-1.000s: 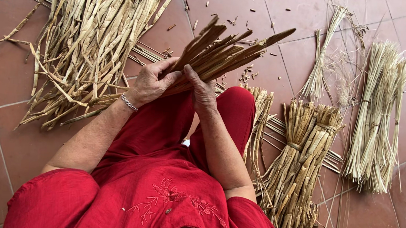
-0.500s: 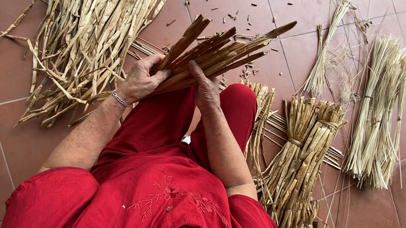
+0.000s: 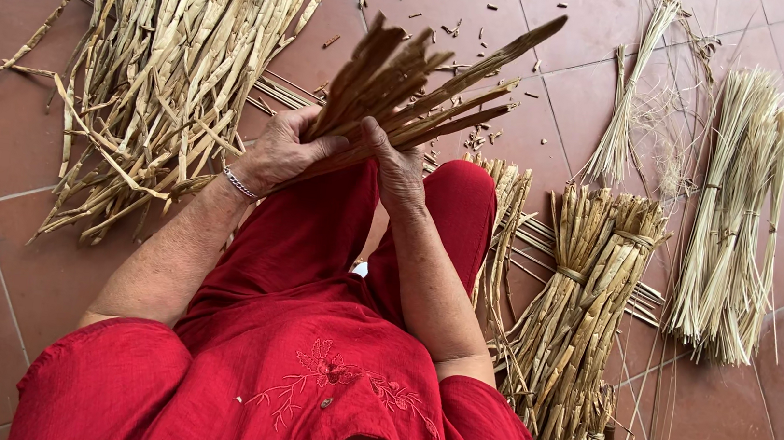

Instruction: The person sits on the floor and trims the ends of bundles of dried plant stalks with scissors, cutting off uneven tips and discarding scraps. They gather trimmed stalks into bundles and set the finished bundles aside with other completed piles.

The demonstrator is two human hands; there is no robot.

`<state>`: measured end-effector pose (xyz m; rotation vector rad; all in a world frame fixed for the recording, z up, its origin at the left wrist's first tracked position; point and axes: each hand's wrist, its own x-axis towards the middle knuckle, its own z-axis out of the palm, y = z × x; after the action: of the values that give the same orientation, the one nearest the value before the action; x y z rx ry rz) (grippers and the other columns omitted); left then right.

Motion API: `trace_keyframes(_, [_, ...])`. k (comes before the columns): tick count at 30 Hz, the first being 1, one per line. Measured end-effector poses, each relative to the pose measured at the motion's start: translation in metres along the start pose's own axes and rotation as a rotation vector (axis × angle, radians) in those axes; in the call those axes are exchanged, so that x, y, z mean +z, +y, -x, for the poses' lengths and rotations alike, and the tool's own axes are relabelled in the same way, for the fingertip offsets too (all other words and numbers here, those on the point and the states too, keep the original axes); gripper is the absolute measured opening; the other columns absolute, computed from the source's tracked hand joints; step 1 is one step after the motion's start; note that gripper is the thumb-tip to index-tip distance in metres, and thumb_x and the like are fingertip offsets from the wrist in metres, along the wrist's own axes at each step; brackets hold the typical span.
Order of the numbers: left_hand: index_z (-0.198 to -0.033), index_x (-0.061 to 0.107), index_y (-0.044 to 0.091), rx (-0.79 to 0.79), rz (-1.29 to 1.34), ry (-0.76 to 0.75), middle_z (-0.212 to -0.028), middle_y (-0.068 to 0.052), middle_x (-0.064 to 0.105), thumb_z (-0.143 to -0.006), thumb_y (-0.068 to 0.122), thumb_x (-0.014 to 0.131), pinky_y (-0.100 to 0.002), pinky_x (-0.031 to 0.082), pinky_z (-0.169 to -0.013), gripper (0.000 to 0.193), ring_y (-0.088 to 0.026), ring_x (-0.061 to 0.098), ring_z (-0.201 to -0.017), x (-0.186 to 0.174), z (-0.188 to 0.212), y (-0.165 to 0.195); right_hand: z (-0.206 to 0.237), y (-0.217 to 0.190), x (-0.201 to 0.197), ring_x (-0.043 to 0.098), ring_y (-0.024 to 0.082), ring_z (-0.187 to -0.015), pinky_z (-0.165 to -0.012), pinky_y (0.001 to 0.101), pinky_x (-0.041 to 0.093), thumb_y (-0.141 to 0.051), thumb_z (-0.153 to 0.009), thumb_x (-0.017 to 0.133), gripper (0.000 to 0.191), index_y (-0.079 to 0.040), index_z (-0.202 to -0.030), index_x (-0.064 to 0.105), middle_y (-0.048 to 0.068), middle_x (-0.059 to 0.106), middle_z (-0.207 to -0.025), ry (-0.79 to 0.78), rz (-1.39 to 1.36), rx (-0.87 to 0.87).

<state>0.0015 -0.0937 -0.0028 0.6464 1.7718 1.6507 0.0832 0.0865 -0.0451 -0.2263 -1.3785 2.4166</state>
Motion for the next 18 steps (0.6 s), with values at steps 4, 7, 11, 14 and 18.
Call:
trace_keyframes(4, [-0.129, 0.068, 0.006, 0.0, 0.197, -0.04, -0.116, -0.003, 0.073, -0.095, 0.015, 0.074, -0.028, 0.058, -0.094, 0.035, -0.009, 0.066, -0.103, -0.006, 0.001, -0.001, 0.001, -0.001, -0.001, 0.071, 0.017, -0.101, -0.09, 0.0327, 0.059, -0.009, -0.096, 0.08, 0.024, -0.002, -0.117, 0.071, 0.008, 0.075, -0.108, -0.017, -0.037, -0.008])
trace_keyframes(7, [-0.129, 0.068, 0.006, -0.002, 0.183, -0.052, -0.115, -0.002, 0.074, -0.095, 0.014, 0.074, -0.027, 0.057, -0.093, 0.036, -0.008, 0.066, -0.103, -0.009, 0.002, 0.001, 0.002, 0.0, 0.0, 0.072, 0.018, -0.1, -0.089, 0.0346, 0.061, -0.007, -0.091, 0.083, 0.027, -0.003, -0.115, 0.07, 0.008, 0.075, -0.106, 0.052, -0.049, -0.024])
trace_keyframes(11, [-0.126, 0.07, 0.005, -0.025, 0.103, -0.052, -0.112, -0.002, 0.075, -0.093, 0.014, 0.077, -0.028, 0.058, -0.093, 0.035, -0.01, 0.068, -0.102, -0.014, 0.007, 0.002, 0.002, 0.001, 0.001, 0.073, 0.02, -0.101, -0.092, 0.0358, 0.061, -0.007, -0.09, 0.084, 0.028, -0.001, -0.115, 0.072, 0.01, 0.075, -0.107, 0.081, -0.065, -0.014])
trace_keyframes(14, [-0.127, 0.07, 0.005, -0.01, 0.041, -0.07, -0.114, -0.003, 0.075, -0.091, 0.013, 0.079, -0.029, 0.057, -0.095, 0.037, -0.01, 0.067, -0.104, -0.019, 0.011, 0.002, 0.002, 0.002, -0.001, 0.073, 0.021, -0.102, -0.093, 0.0362, 0.061, -0.008, -0.09, 0.084, 0.029, -0.001, -0.115, 0.072, 0.01, 0.076, -0.108, 0.094, -0.071, -0.017])
trace_keyframes(18, [-0.129, 0.068, 0.005, -0.08, 0.005, -0.093, -0.117, -0.003, 0.074, -0.088, 0.013, 0.079, -0.029, 0.056, -0.097, 0.043, -0.01, 0.067, -0.105, -0.025, 0.017, 0.0, 0.001, 0.007, -0.004, 0.073, 0.021, -0.103, -0.093, 0.036, 0.061, -0.009, -0.092, 0.082, 0.028, 0.0, -0.117, 0.071, 0.011, 0.076, -0.11, 0.116, -0.1, -0.021])
